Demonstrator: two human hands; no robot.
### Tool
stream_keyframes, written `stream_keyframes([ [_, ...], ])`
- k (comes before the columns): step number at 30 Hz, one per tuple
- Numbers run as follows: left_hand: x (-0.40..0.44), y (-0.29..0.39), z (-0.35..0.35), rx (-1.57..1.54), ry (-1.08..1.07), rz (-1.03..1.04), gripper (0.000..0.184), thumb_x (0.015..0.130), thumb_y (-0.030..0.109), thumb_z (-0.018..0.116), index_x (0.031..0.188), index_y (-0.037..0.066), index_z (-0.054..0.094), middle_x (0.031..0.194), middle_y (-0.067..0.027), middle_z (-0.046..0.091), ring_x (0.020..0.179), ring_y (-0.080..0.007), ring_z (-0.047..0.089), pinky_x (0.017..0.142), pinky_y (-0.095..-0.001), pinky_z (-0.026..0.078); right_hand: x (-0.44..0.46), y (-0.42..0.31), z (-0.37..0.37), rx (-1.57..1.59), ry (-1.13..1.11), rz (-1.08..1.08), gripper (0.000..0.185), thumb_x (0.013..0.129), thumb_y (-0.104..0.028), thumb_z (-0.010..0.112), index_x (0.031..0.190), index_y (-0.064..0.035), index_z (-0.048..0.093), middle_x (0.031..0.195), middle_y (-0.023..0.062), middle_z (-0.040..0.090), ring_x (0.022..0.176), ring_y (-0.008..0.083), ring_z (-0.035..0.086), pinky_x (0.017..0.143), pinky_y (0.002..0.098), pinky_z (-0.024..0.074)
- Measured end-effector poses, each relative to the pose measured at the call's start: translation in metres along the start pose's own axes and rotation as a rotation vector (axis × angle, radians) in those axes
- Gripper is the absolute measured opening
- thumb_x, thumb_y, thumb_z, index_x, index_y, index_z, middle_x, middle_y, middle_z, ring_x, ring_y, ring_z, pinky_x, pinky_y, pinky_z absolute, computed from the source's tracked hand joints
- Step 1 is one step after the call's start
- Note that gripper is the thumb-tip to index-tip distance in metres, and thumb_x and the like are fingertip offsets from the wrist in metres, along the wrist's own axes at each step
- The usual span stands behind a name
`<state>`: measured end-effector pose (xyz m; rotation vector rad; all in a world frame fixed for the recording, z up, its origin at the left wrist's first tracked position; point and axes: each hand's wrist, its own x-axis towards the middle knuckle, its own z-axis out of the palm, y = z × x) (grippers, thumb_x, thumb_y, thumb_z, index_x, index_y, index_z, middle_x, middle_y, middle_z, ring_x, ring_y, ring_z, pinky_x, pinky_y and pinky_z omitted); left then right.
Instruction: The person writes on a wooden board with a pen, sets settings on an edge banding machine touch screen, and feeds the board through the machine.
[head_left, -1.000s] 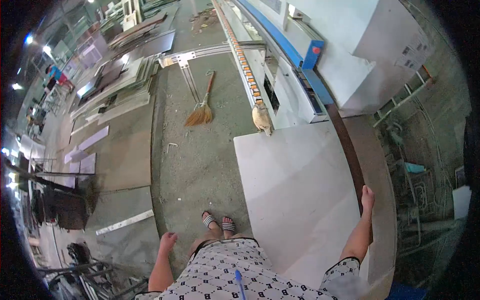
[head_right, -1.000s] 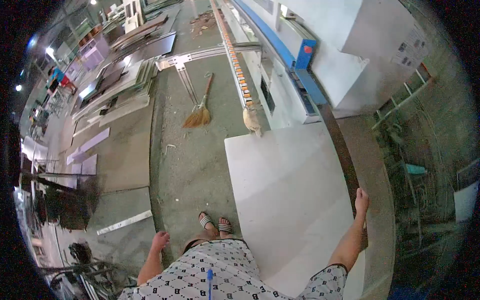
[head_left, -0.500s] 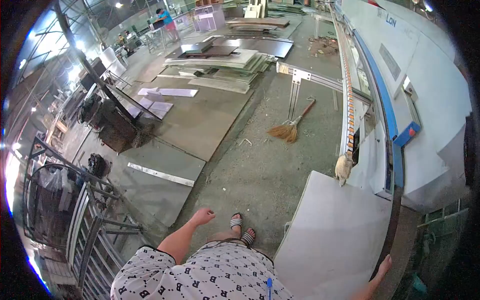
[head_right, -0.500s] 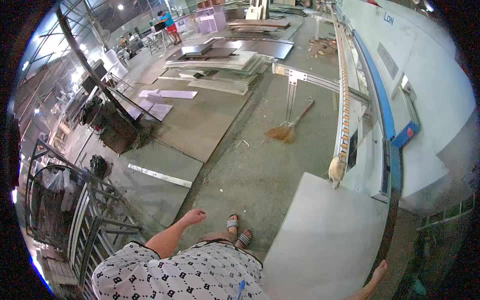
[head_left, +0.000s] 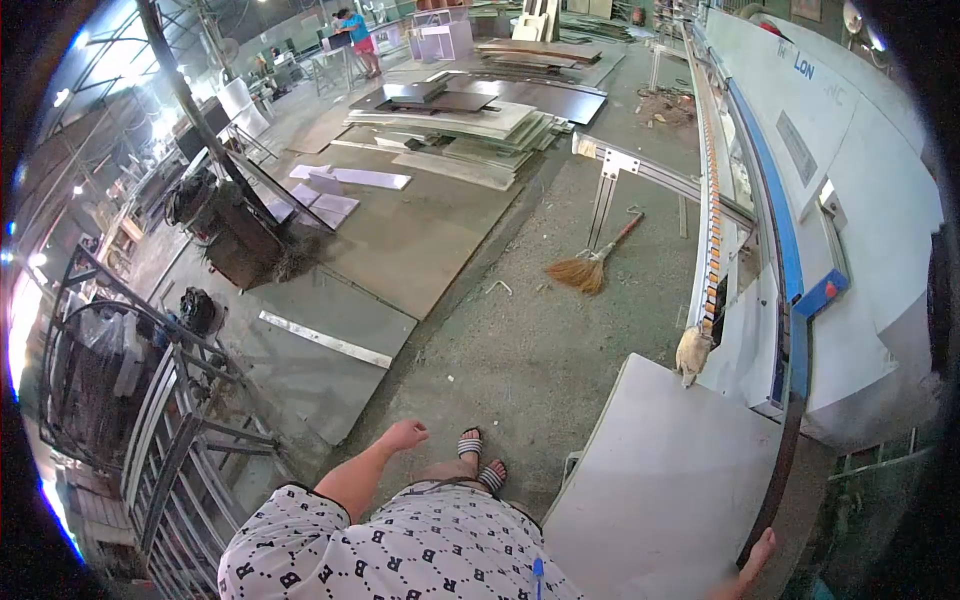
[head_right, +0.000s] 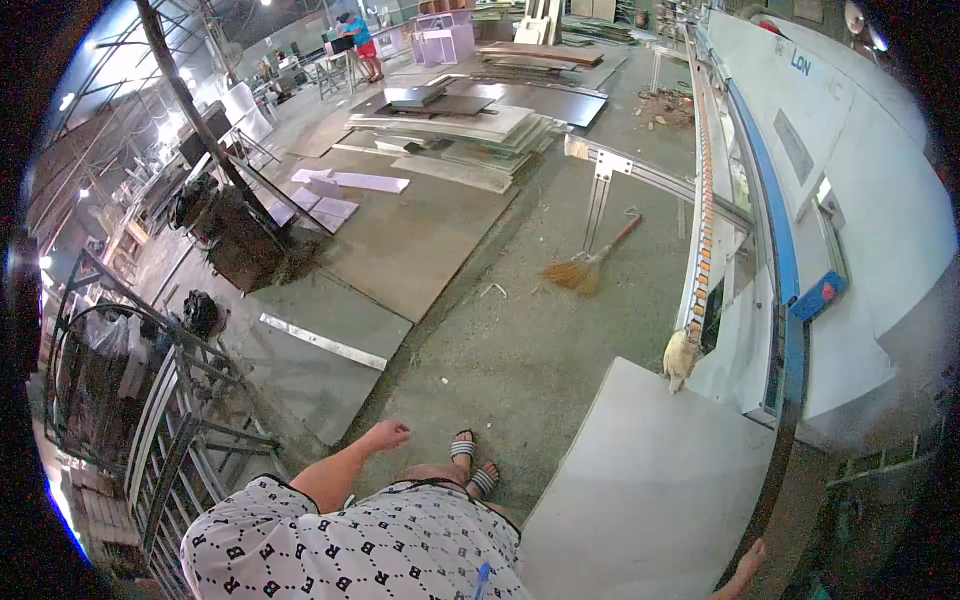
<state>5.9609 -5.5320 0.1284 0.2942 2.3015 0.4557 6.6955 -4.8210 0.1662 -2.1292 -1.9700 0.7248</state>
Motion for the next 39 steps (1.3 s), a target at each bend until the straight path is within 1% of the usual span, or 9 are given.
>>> stream_keyframes([
  [8,-0.007,0.026,-0.004,0.023,0.002,0.021,0.045,0.084,0.042,0.063,0.114,0.009,0.068,0.103,-0.0155,0.071,0.097,-0.0315,0.067,0.088,-0.04,0.052,-0.079,-0.06,0.019,-0.005,0.055,0.083,0.078,0.089,-0.068,0.044,0.14,-0.009,0.048,0.14,0.0114,0.051,0.125,0.0329,0.049,0.109,0.048,0.0343],
  [15,-0.003,0.011,-0.001,0.041,0.037,0.057,0.043,0.084,0.041,0.062,0.11,0.008,0.069,0.106,-0.0177,0.07,0.101,-0.0331,0.065,0.09,-0.0417,0.051,-0.103,-0.092,0.03,-0.058,0.047,0.124,0.08,0.089,-0.07,0.042,0.141,-0.0084,0.047,0.141,0.0123,0.05,0.126,0.0336,0.048,0.109,0.0486,0.034],
  [18,-0.009,0.014,-0.003,0.082,0.059,0.074,0.043,0.083,0.04,0.063,0.111,0.008,0.07,0.108,-0.0173,0.069,0.102,-0.0337,0.065,0.09,-0.0418,0.051,-0.107,-0.092,0.028,-0.054,0.041,0.136,0.081,0.089,-0.071,0.042,0.141,-0.0081,0.046,0.141,0.0126,0.049,0.127,0.0339,0.047,0.109,0.0488,0.0339],
  [21,-0.015,0.017,-0.006,0.006,0.032,0.048,0.044,0.084,0.042,0.064,0.112,0.009,0.069,0.11,-0.0169,0.069,0.102,-0.0334,0.065,0.09,-0.0418,0.051,-0.111,-0.089,0.025,-0.047,0.033,0.141,0.082,0.089,-0.071,0.041,0.141,-0.0079,0.046,0.141,0.013,0.049,0.127,0.0342,0.047,0.109,0.0491,0.0338],
  [24,0.005,0.001,0.003,0.054,0.013,0.078,0.044,0.085,0.042,0.064,0.113,0.009,0.068,0.109,-0.0172,0.069,0.101,-0.0335,0.065,0.089,-0.0416,0.051,-0.112,-0.078,0.019,-0.021,0.03,0.144,0.083,0.089,-0.072,0.04,0.142,-0.0076,0.046,0.142,0.0134,0.049,0.128,0.0344,0.046,0.109,0.0494,0.0336],
  [30,-0.011,0.022,-0.005,0.066,0.005,0.015,0.044,0.084,0.042,0.064,0.114,0.011,0.068,0.106,-0.0165,0.07,0.1,-0.0304,0.066,0.088,-0.0397,0.052,-0.115,-0.055,0.025,0.014,0.017,0.16,0.085,0.088,-0.073,0.039,0.142,-0.0071,0.045,0.143,0.0141,0.048,0.129,0.035,0.046,0.109,0.0499,0.0333],
  [33,0.002,0.006,0.006,0.086,0.038,0.081,0.044,0.084,0.044,0.063,0.113,0.012,0.068,0.105,-0.0162,0.07,0.099,-0.0295,0.067,0.087,-0.0395,0.052,-0.117,-0.057,0.025,0.015,0.017,0.172,0.086,0.088,-0.074,0.038,0.143,-0.0068,0.044,0.143,0.0144,0.047,0.129,0.0353,0.045,0.108,0.0502,0.0332],
  [36,-0.01,0.02,0.0,0.054,-0.001,0.037,0.042,0.084,0.043,0.063,0.112,0.012,0.069,0.105,-0.0161,0.07,0.099,-0.0312,0.067,0.088,-0.0403,0.052,-0.117,-0.057,0.025,0.014,0.02,0.183,0.087,0.088,-0.075,0.038,0.143,-0.0066,0.044,0.143,0.0148,0.047,0.13,0.0356,0.045,0.108,0.0504,0.0331],
  [39,-0.004,0.01,0.006,0.117,0.042,0.074,0.043,0.084,0.043,0.063,0.112,0.011,0.069,0.105,-0.016,0.07,0.1,-0.0317,0.066,0.088,-0.0404,0.052,-0.118,-0.056,0.026,0.018,0.025,0.199,0.088,0.088,-0.075,0.037,0.143,-0.0063,0.043,0.144,0.0151,0.046,0.13,0.0359,0.044,0.108,0.0507,0.0329],
])
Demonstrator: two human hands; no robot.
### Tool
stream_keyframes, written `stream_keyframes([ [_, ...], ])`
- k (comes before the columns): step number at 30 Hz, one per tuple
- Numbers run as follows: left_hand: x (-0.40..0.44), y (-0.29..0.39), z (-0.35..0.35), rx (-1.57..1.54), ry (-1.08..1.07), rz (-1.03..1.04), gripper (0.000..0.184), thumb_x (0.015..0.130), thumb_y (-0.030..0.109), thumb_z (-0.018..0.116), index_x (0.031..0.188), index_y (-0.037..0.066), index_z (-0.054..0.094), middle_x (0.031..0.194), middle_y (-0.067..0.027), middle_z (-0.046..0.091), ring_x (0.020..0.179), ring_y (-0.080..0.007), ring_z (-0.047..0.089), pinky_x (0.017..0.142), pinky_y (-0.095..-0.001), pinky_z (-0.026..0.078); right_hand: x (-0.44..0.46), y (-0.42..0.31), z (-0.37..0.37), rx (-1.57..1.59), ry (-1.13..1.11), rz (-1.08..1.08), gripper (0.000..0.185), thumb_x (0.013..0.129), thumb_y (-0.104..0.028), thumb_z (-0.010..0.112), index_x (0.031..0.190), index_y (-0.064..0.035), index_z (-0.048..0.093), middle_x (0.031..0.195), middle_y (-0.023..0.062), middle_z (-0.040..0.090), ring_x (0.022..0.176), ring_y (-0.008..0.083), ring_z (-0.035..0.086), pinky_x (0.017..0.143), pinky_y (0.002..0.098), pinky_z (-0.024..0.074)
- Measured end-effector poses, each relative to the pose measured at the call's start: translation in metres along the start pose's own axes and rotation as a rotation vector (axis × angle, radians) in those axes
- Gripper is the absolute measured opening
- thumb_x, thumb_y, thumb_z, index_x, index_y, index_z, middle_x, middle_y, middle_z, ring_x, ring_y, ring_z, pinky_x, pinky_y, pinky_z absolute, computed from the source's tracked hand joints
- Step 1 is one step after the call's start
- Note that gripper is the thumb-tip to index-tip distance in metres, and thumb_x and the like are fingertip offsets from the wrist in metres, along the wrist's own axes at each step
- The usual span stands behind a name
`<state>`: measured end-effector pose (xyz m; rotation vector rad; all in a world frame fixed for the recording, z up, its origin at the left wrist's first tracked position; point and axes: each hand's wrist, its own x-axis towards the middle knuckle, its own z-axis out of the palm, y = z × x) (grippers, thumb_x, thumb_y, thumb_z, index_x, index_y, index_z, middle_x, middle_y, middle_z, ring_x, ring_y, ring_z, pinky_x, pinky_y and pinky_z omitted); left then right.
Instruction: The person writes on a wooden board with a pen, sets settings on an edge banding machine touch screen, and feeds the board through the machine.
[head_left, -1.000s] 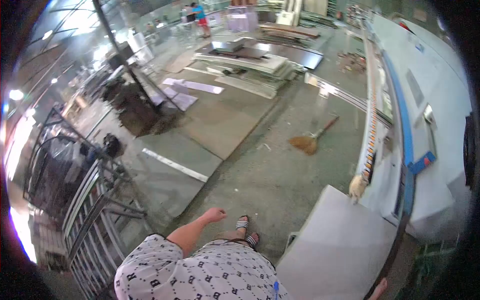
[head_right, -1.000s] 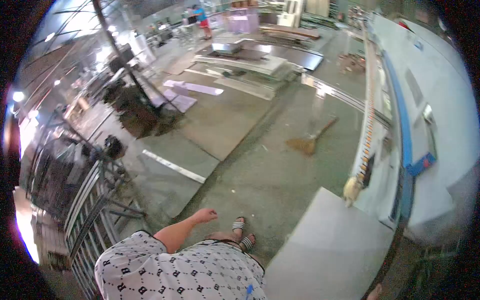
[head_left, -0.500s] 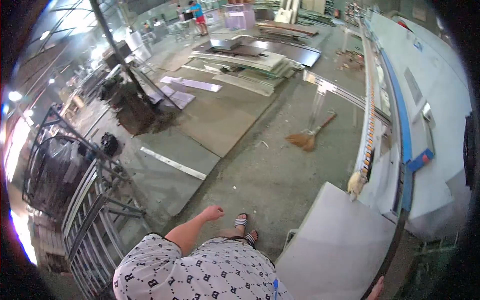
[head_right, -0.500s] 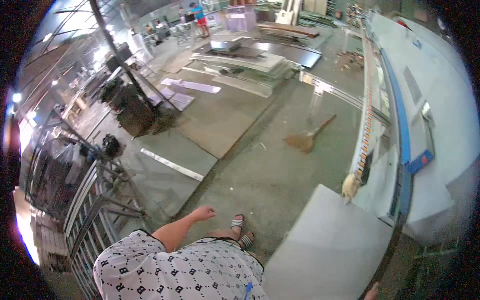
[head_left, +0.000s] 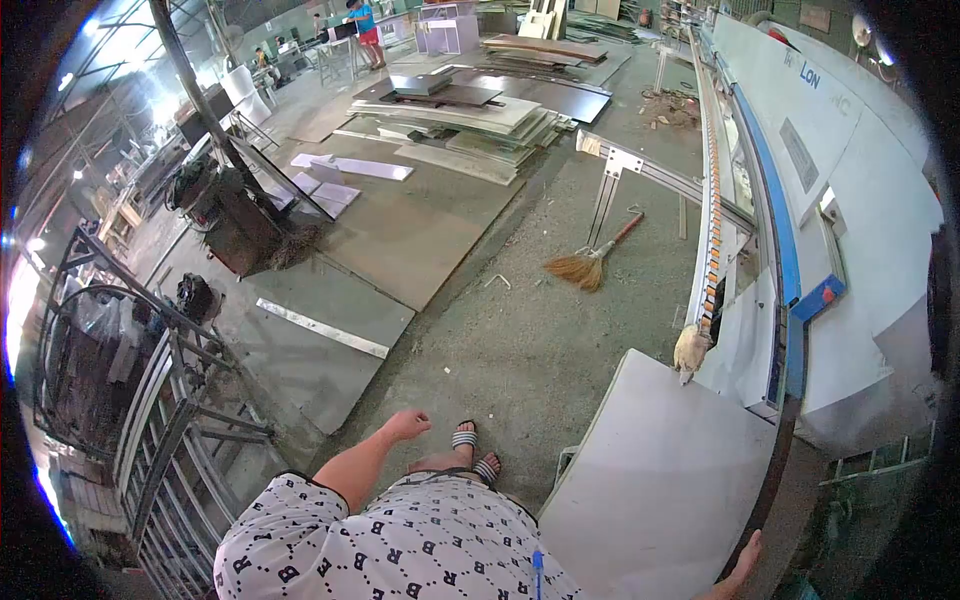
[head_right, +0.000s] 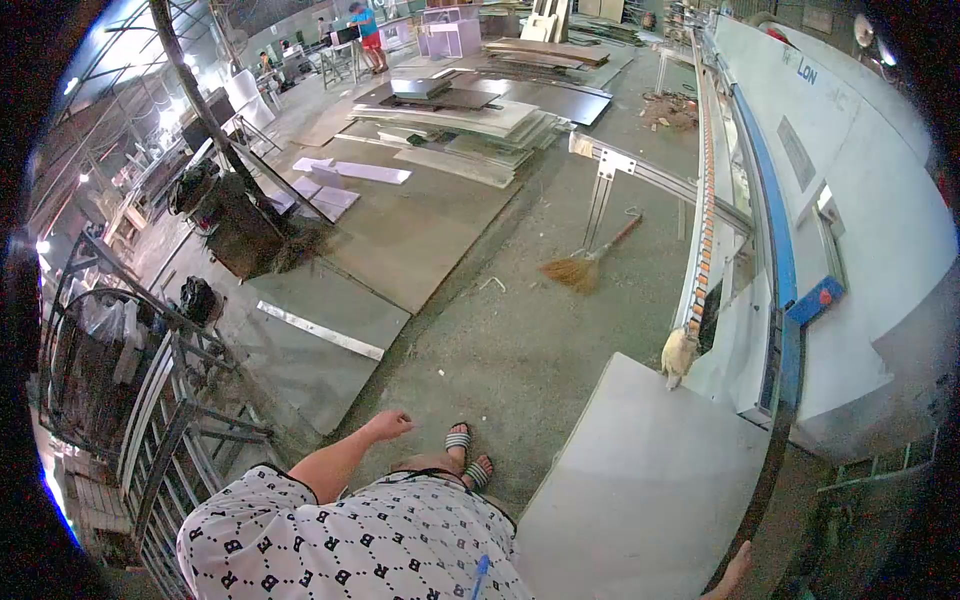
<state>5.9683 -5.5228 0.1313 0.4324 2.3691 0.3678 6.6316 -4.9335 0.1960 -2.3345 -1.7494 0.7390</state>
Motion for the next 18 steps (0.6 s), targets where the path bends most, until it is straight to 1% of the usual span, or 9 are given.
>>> stream_keyframes([
  [3,-0.003,0.001,0.0,-0.062,-0.01,-0.036,0.044,0.084,0.043,0.063,0.113,0.01,0.069,0.105,-0.0156,0.071,0.099,-0.0312,0.067,0.088,-0.0404,0.052,0.002,0.002,0.0,0.003,0.003,0.011,0.089,0.088,-0.076,0.037,0.143,-0.006,0.043,0.144,0.0155,0.046,0.131,0.0362,0.044,0.108,0.0509,0.0328],
  [5,-0.007,0.005,-0.003,-0.05,-0.016,-0.038,0.044,0.084,0.043,0.064,0.113,0.009,0.068,0.105,-0.0156,0.071,0.098,-0.0307,0.067,0.088,-0.0402,0.052,0.008,0.002,-0.001,0.016,0.012,0.023,0.09,0.088,-0.076,0.036,0.144,-0.0059,0.043,0.145,0.0157,0.046,0.131,0.0364,0.044,0.108,0.0511,0.0327],
  [10,-0.007,0.005,-0.005,-0.076,-0.04,-0.022,0.043,0.084,0.04,0.065,0.112,0.009,0.069,0.102,-0.0164,0.071,0.098,-0.0302,0.067,0.087,-0.0404,0.052,0.059,-0.016,-0.025,0.027,0.024,0.083,0.092,0.088,-0.077,0.035,0.144,-0.0054,0.042,0.145,0.0163,0.045,0.132,0.0369,0.043,0.108,0.0515,0.0325],
  [12,-0.006,0.005,-0.004,-0.054,-0.014,-0.007,0.042,0.084,0.039,0.066,0.112,0.009,0.069,0.101,-0.0167,0.071,0.097,-0.03,0.067,0.087,-0.0405,0.052,0.065,-0.01,-0.038,-0.006,-0.024,-0.061,0.093,0.086,-0.078,0.039,0.141,-0.0038,0.046,0.141,0.0175,0.05,0.13,0.0369,0.046,0.107,0.0515,0.034],
  [15,-0.006,0.006,-0.004,-0.052,-0.007,0.009,0.042,0.083,0.04,0.065,0.112,0.009,0.069,0.1,-0.0165,0.071,0.097,-0.0297,0.068,0.087,-0.0401,0.052,0.048,-0.024,-0.042,-0.065,0.043,-0.045,0.085,0.091,-0.07,0.04,0.129,0.0044,0.056,0.132,0.024,0.056,0.123,0.0411,0.051,0.104,0.0487,0.038],
  [18,-0.005,0.01,-0.009,-0.072,-0.059,-0.034,0.043,0.083,0.041,0.065,0.112,0.009,0.069,0.102,-0.0165,0.071,0.098,-0.0299,0.067,0.087,-0.0398,0.052,0.051,-0.025,-0.048,-0.055,-0.06,-0.094,0.085,0.091,-0.07,0.04,0.123,0.0057,0.06,0.127,0.0246,0.059,0.122,0.0423,0.051,0.104,0.049,0.0377],
])
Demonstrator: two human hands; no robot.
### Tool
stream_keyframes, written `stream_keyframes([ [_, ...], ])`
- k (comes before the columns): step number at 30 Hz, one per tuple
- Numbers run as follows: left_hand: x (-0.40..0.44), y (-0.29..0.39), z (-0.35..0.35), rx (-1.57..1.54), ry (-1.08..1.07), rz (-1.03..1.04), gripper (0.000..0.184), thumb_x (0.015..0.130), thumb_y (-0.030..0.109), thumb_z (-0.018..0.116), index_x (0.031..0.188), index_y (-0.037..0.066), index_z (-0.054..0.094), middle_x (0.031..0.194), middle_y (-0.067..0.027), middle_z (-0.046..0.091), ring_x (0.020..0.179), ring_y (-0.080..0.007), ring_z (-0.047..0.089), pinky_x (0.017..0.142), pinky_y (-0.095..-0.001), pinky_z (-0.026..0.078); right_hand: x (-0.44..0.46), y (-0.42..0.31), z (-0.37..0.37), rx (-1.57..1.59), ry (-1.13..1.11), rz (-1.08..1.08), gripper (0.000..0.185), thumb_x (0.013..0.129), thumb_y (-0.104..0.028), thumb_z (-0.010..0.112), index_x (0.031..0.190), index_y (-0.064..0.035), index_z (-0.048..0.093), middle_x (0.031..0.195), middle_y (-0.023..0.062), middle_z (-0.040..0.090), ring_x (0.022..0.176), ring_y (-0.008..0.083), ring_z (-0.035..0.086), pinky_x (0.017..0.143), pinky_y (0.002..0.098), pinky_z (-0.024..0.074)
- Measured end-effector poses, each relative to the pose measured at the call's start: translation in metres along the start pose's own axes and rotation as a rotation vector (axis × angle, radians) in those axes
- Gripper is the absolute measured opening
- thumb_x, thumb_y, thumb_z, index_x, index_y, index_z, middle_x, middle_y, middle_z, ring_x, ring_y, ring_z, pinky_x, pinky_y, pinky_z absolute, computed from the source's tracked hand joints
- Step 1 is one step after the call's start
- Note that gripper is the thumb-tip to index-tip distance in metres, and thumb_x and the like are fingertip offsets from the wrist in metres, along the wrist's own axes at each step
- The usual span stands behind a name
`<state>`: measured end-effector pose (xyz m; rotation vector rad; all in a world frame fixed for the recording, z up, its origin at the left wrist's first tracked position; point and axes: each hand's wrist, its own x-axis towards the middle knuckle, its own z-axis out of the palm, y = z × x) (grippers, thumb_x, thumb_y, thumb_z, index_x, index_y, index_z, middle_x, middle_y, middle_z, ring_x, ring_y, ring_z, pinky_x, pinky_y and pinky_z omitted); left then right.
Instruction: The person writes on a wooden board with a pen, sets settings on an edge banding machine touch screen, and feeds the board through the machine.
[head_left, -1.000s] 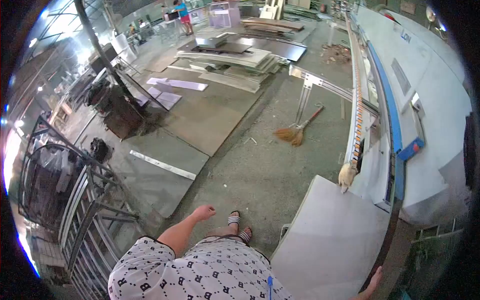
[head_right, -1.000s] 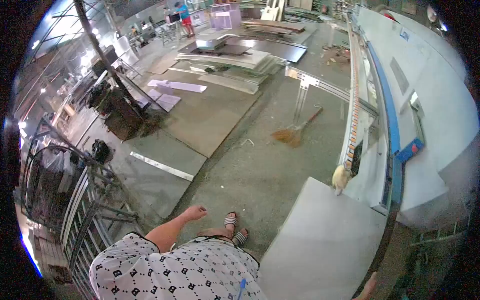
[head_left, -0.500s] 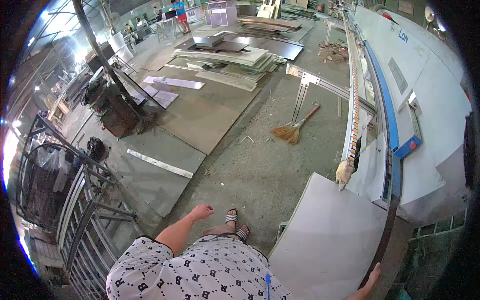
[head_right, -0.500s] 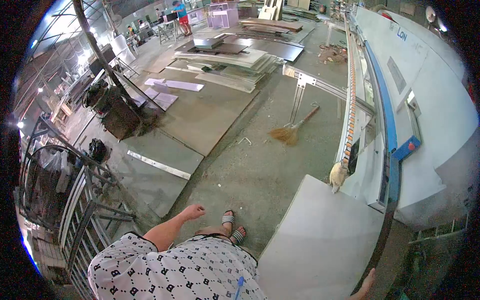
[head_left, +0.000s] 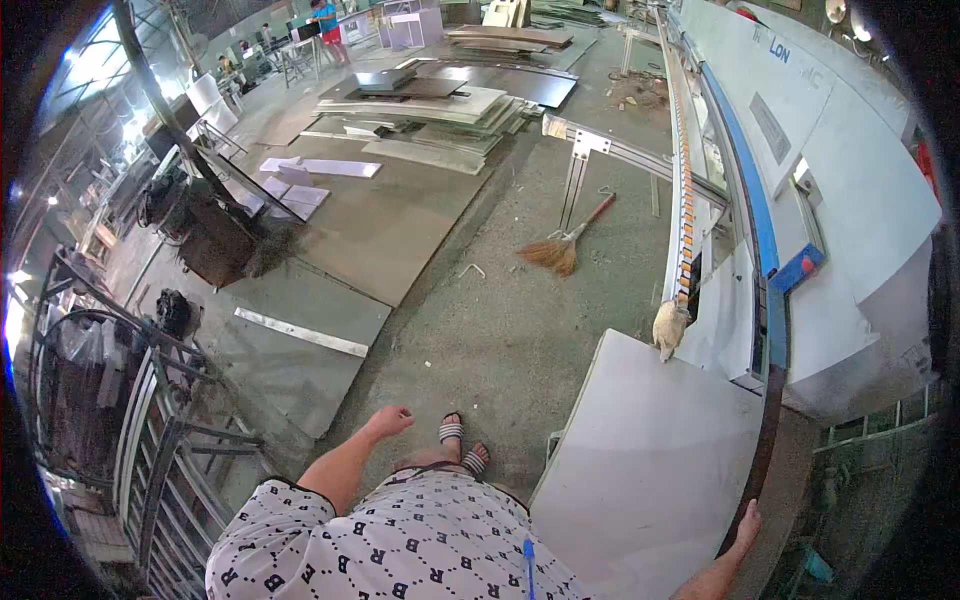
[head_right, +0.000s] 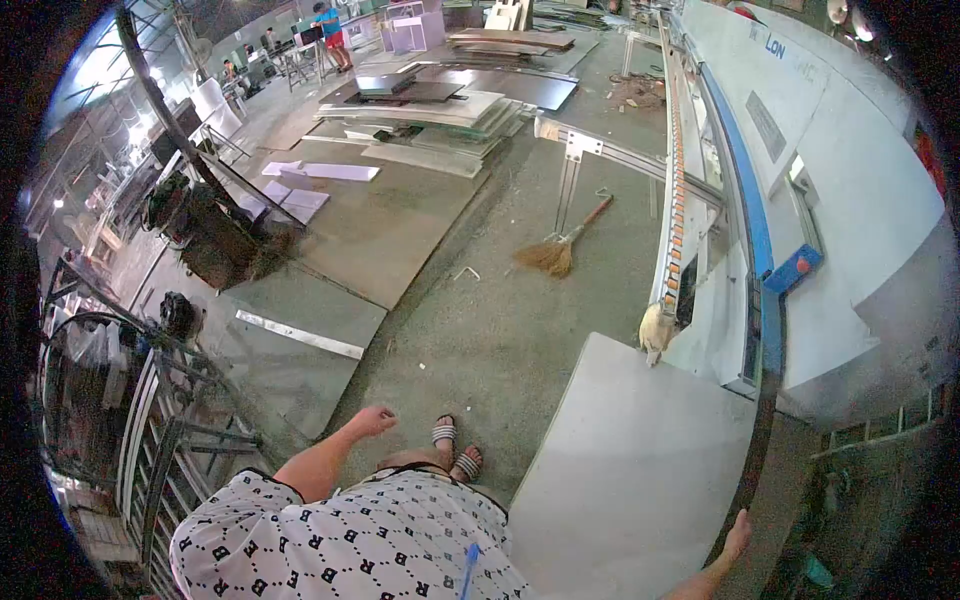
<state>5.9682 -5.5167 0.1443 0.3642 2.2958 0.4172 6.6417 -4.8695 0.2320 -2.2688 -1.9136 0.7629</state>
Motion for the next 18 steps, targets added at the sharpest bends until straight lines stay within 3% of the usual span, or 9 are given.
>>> stream_keyframes([
  [3,0.007,-0.006,0.004,0.031,0.016,0.014,0.044,0.084,0.042,0.064,0.112,0.009,0.069,0.103,-0.0164,0.071,0.099,-0.0301,0.067,0.087,-0.0395,0.052,-0.001,-0.001,0.016,0.11,0.192,-0.078,0.085,0.091,-0.071,0.04,0.121,0.0057,0.062,0.124,0.0247,0.061,0.121,0.0425,0.052,0.102,0.048,0.0387],
  [6,0.004,-0.004,0.003,-0.017,0.009,-0.021,0.045,0.085,0.041,0.064,0.113,0.007,0.068,0.101,-0.0134,0.072,0.091,-0.0269,0.069,0.082,-0.0371,0.054,-0.016,-0.025,0.0,-0.075,0.066,0.087,0.088,0.089,-0.075,0.036,0.127,0.0011,0.057,0.132,0.0208,0.056,0.124,0.0395,0.05,0.103,0.051,0.0368],
  [9,-0.001,-0.003,0.001,0.006,0.031,0.007,0.044,0.085,0.042,0.064,0.112,0.006,0.068,0.101,-0.0131,0.072,0.091,-0.0259,0.069,0.083,-0.0367,0.054,0.003,-0.016,0.003,-0.045,0.005,0.044,0.09,0.088,-0.076,0.036,0.131,0.0014,0.055,0.134,0.0215,0.055,0.125,0.0405,0.049,0.104,0.0514,0.0365],
  [12,-0.006,-0.001,0.0,0.003,0.05,0.014,0.042,0.084,0.041,0.066,0.11,0.008,0.069,0.102,-0.0158,0.071,0.092,-0.0292,0.069,0.084,-0.0391,0.053,0.006,-0.008,0.009,-0.005,0.137,-0.041,0.091,0.088,-0.075,0.04,0.123,0.0064,0.059,0.125,0.0277,0.058,0.12,0.0409,0.052,0.101,0.0481,0.0402],
  [18,0.003,-0.013,0.004,-0.022,0.005,-0.009,0.042,0.084,0.041,0.065,0.111,0.009,0.069,0.104,-0.015,0.071,0.097,-0.0288,0.068,0.086,-0.0387,0.052,0.033,0.015,0.018,0.021,0.104,-0.123,0.09,0.088,-0.074,0.04,0.124,0.0058,0.059,0.125,0.0255,0.059,0.119,0.0413,0.054,0.1,0.0488,0.0408],
])
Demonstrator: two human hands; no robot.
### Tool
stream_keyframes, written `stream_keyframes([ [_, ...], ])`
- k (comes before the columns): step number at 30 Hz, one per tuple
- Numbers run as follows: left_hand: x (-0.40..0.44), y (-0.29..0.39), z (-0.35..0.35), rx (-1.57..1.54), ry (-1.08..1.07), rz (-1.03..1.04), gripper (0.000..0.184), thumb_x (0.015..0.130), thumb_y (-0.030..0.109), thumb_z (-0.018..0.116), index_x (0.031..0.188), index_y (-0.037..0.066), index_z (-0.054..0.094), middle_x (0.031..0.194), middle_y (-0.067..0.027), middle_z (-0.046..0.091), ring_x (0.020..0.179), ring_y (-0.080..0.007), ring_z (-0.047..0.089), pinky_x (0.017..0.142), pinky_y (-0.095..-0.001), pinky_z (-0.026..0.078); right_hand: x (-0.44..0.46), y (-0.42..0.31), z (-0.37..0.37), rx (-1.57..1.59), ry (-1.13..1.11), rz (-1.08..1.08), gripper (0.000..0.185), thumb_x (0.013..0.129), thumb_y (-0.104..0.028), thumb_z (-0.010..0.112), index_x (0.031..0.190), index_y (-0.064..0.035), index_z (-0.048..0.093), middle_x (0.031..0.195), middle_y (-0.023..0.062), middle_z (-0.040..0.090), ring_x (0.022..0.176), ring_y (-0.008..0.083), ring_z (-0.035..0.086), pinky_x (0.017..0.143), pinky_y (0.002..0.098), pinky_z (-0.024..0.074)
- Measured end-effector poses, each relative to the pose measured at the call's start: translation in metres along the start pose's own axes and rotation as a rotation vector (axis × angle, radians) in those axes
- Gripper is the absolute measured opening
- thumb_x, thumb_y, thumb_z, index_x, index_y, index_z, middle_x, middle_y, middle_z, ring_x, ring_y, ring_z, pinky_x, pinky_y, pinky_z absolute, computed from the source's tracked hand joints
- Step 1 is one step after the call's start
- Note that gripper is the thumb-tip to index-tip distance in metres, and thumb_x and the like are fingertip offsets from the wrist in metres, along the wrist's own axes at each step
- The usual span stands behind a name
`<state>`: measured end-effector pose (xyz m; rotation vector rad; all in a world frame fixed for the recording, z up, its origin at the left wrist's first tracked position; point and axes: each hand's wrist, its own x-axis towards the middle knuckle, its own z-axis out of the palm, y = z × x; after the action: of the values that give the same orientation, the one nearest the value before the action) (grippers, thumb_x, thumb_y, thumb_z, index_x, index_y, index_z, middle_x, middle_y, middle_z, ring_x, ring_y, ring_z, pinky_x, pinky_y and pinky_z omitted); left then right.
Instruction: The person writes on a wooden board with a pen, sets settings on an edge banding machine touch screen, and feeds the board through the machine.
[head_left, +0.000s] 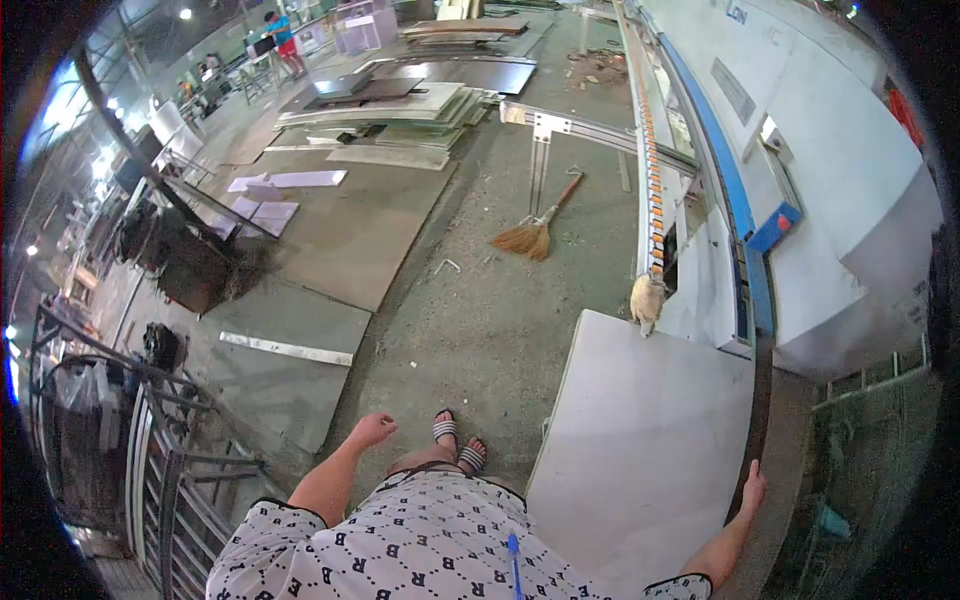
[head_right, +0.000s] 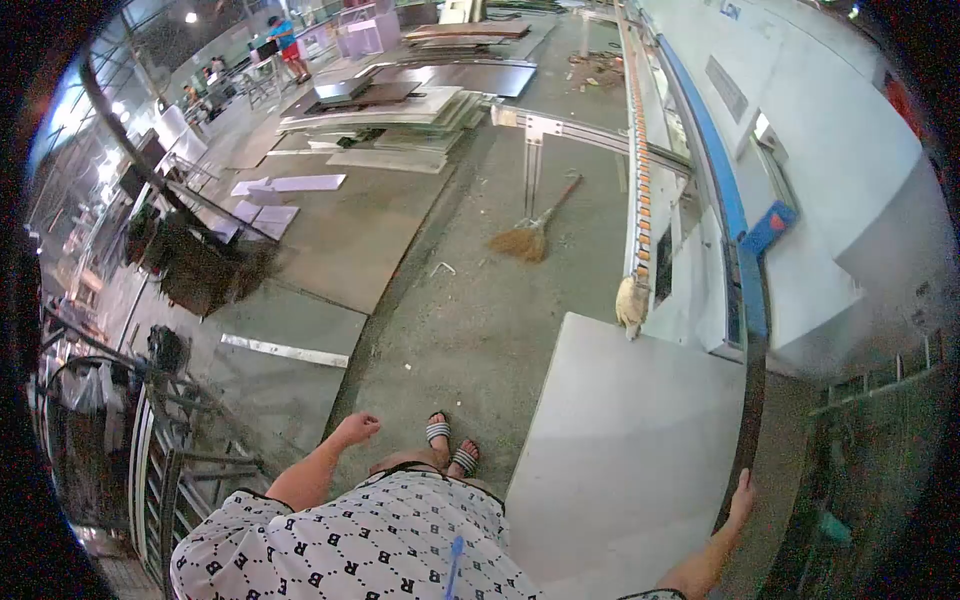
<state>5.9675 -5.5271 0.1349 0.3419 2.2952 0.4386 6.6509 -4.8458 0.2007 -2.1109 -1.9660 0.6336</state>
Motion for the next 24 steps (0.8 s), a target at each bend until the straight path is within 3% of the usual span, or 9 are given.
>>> stream_keyframes([
  [3,0.011,-0.01,0.006,-0.048,0.002,-0.025,0.043,0.084,0.041,0.065,0.113,0.01,0.068,0.103,-0.0141,0.071,0.096,-0.0289,0.068,0.086,-0.0387,0.052,-0.025,-0.035,-0.017,-0.067,-0.055,0.17,0.088,0.091,-0.072,0.037,0.132,0.0046,0.053,0.136,0.0235,0.053,0.128,0.0406,0.047,0.106,0.045,0.0374],
  [8,0.007,-0.001,0.001,-0.072,0.014,0.021,0.041,0.086,0.037,0.066,0.114,0.007,0.067,0.098,-0.0132,0.072,0.086,-0.024,0.069,0.078,-0.0363,0.054,-0.029,-0.037,-0.013,0.087,-0.053,0.176,0.093,0.088,-0.077,0.034,0.136,0.0013,0.051,0.14,0.0233,0.049,0.129,0.0411,0.044,0.108,0.0492,0.0336],
  [10,0.011,-0.005,0.004,-0.119,-0.006,0.026,0.039,0.087,0.034,0.066,0.114,0.005,0.066,0.095,-0.0123,0.072,0.082,-0.0211,0.07,0.074,-0.0345,0.054,-0.041,-0.052,-0.016,0.035,0.063,0.218,0.083,0.092,-0.069,0.038,0.126,0.003,0.06,0.128,0.0234,0.059,0.123,0.0398,0.052,0.102,0.0468,0.0397],
  [12,0.019,-0.017,0.01,-0.226,-0.019,0.0,0.038,0.087,0.031,0.066,0.113,0.003,0.066,0.092,-0.0112,0.072,0.077,-0.0184,0.069,0.069,-0.0327,0.054,-0.045,-0.058,-0.021,-0.036,0.035,0.282,0.082,0.092,-0.07,0.037,0.125,0.0022,0.061,0.128,0.0232,0.059,0.124,0.0397,0.052,0.103,0.0466,0.039],
  [15,0.004,0.002,0.002,-0.146,-0.022,-0.006,0.037,0.087,0.029,0.066,0.112,0.001,0.065,0.09,-0.0108,0.072,0.075,-0.018,0.068,0.067,-0.0319,0.054,-0.037,-0.039,-0.023,-0.027,-0.035,0.313,0.097,0.086,-0.079,0.034,0.135,0.003,0.051,0.137,0.0263,0.051,0.128,0.0419,0.047,0.103,0.0511,0.0391],
  [21,0.006,0.0,0.002,-0.179,-0.025,0.02,0.039,0.087,0.031,0.066,0.112,0.0,0.065,0.09,-0.0118,0.072,0.076,-0.0186,0.069,0.069,-0.0326,0.054,-0.026,-0.011,-0.018,-0.039,-0.02,0.285,0.099,0.082,-0.082,0.038,0.122,0.0056,0.06,0.124,0.03,0.058,0.12,0.0412,0.054,0.099,0.0507,0.0416],
  [24,0.01,-0.001,0.003,-0.185,0.009,0.048,0.041,0.086,0.032,0.066,0.112,0.001,0.066,0.089,-0.0122,0.072,0.077,-0.0195,0.069,0.07,-0.0336,0.054,-0.02,0.019,0.005,-0.034,0.284,0.241,0.094,0.083,-0.081,0.041,0.11,0.0051,0.067,0.111,0.0294,0.063,0.11,0.0399,0.059,0.092,0.0501,0.0448],
])
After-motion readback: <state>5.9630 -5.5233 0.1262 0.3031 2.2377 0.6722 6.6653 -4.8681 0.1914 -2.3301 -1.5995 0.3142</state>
